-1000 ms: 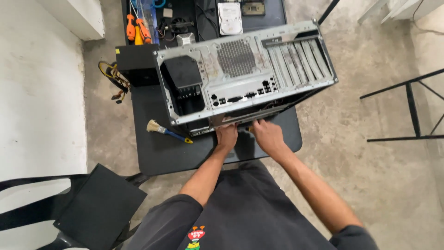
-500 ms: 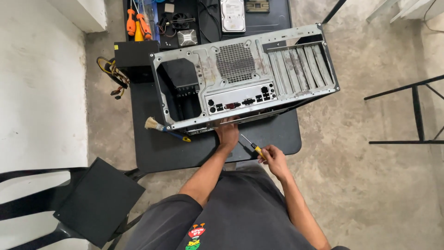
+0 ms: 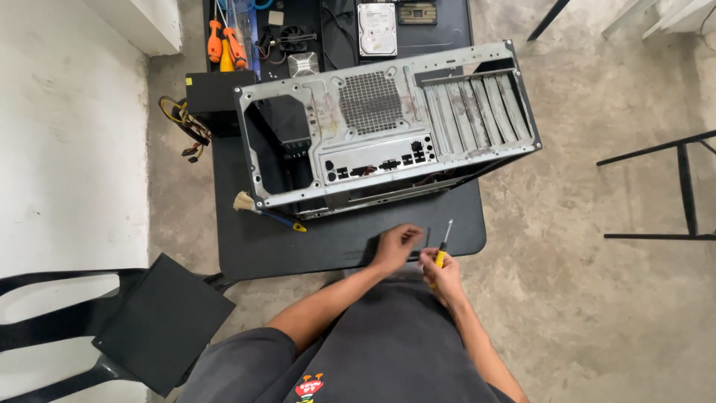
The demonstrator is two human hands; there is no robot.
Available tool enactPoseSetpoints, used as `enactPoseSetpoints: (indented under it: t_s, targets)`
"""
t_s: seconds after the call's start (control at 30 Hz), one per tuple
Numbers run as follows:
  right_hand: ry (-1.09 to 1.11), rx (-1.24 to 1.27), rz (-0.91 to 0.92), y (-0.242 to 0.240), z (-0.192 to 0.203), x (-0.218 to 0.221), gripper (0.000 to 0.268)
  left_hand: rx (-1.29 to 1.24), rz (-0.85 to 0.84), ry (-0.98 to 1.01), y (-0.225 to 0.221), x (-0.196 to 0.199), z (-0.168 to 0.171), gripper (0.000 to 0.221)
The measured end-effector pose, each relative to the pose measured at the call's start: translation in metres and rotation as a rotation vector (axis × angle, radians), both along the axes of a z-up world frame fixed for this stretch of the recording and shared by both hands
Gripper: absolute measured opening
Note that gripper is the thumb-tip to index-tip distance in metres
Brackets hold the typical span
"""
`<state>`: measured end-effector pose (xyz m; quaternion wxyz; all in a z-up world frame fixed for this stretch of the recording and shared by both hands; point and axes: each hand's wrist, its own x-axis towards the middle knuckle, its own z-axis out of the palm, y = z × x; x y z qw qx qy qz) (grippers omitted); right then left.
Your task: The person is disassembling a computer case, removing screws with a screwdriver, and using a brush to clean dust from the internal and external surfaces.
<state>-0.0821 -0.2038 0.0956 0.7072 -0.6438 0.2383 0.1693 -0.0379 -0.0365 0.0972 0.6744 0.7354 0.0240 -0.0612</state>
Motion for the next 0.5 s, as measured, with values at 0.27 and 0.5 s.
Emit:
enactPoseSetpoints:
  t_s: [0.27, 0.5]
  targets:
    - [0.054, 0.622, -0.237, -0.042, 0.015, 0.018, 0.009, -0.045, 0.022, 0.063, -0.07, 0.02, 0.024, 0.013]
    - [0.039, 0.692, -0.205, -0.101, 0.008, 0.048, 0.008, -0.065, -0.046, 0.108, -0.117, 0.051, 0.036, 0.013]
